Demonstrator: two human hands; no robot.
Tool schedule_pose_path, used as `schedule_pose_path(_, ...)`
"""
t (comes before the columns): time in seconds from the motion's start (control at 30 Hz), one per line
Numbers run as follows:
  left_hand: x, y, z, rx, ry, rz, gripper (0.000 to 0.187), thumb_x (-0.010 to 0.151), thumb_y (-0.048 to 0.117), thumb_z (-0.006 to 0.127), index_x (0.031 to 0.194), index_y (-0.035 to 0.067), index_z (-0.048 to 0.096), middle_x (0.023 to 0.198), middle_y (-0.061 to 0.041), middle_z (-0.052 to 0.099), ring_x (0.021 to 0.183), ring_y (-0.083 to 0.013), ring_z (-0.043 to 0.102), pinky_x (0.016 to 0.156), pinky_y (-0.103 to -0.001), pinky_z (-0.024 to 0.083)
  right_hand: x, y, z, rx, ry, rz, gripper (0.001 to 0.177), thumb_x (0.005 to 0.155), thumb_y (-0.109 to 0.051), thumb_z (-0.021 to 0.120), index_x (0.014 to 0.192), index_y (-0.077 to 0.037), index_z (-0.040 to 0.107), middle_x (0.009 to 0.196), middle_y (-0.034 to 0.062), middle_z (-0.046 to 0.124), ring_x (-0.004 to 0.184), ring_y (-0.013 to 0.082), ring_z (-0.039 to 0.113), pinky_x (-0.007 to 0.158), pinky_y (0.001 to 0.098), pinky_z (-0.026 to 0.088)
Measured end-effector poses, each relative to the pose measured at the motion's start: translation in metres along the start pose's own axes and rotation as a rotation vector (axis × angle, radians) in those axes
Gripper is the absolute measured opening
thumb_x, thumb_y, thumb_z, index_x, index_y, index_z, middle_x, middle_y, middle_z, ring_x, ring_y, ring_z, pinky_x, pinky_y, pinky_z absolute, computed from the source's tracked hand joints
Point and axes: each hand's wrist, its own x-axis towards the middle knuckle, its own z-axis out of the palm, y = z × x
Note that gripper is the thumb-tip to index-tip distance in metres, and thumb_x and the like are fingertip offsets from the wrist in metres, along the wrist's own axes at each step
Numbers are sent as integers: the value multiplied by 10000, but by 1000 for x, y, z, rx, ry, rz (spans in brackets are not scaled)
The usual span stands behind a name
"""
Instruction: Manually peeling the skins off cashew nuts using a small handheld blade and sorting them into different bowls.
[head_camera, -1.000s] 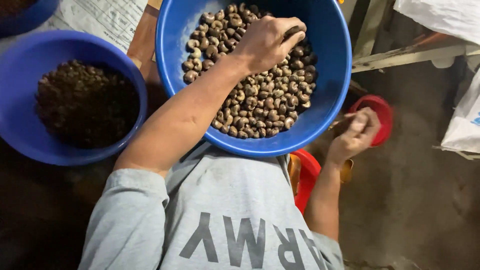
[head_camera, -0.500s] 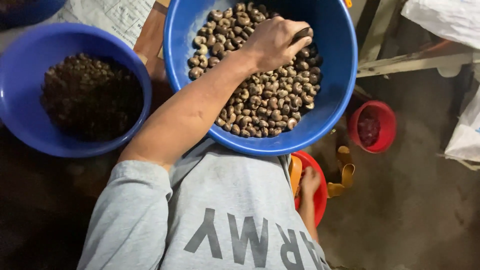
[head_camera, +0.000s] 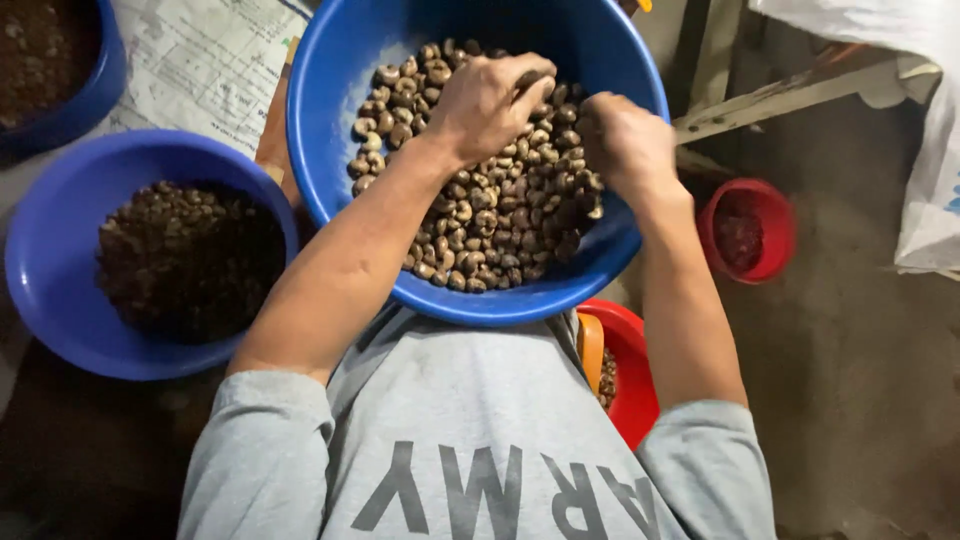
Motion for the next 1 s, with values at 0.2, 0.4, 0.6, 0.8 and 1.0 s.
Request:
schedule_pose_path(0.2, -4, -6, -4, 161, 39, -4, 129, 929, 142, 657, 1001, 80, 744, 817, -70, 780, 597, -269, 706, 534, -384, 548, 28, 16, 62, -450, -686, 252, 283, 866, -306, 680, 930, -45, 769, 962, 204, 749, 799, 452, 723, 675, 527, 572)
schedule_pose_path(0.4, -5, -5, -1, 251, 63, 66, 153, 944, 156, 643, 808, 86, 638, 712, -45, 713, 582, -270, 675, 525, -406, 522, 13, -5, 52, -381, -508, 185, 222, 979, -258, 613, 916, -55, 680, 959, 182, 697, 735, 432, 691, 628, 525, 549)
schedule_pose_path(0.6, -4, -3, -3, 196, 77, 22, 85, 928, 133, 652, 867, 94, 697, 706, -46, 731, 551, -232, 670, 497, -383, 502, 27, -37, 22, 472, -235, 441, 66, 930, -47, 631, 993, -35, 645, 758, 54, 657, 607, 132, 585, 560, 269, 494)
schedule_pose_path(0.8, -5, -8, -6, 229, 38, 45, 117, 937, 129, 661, 980, 71, 754, 747, -71, 774, 522, -203, 692, 453, -322, 509, 17, -23, 34, 118, -440, 378, 223, 911, -250, 716, 1089, -117, 733, 969, 153, 755, 807, 406, 695, 712, 498, 554)
schedule_pose_path(1.0, -6, -6, -8, 273, 6, 100, 126, 961, 132, 655, 1004, 83, 763, 827, -43, 791, 544, -188, 692, 479, -301, 529, 22, -45, 45, 8, -602, 238, 447, 866, -455, 784, 1166, -142, 678, 958, 151, 763, 864, 416, 717, 731, 512, 571)
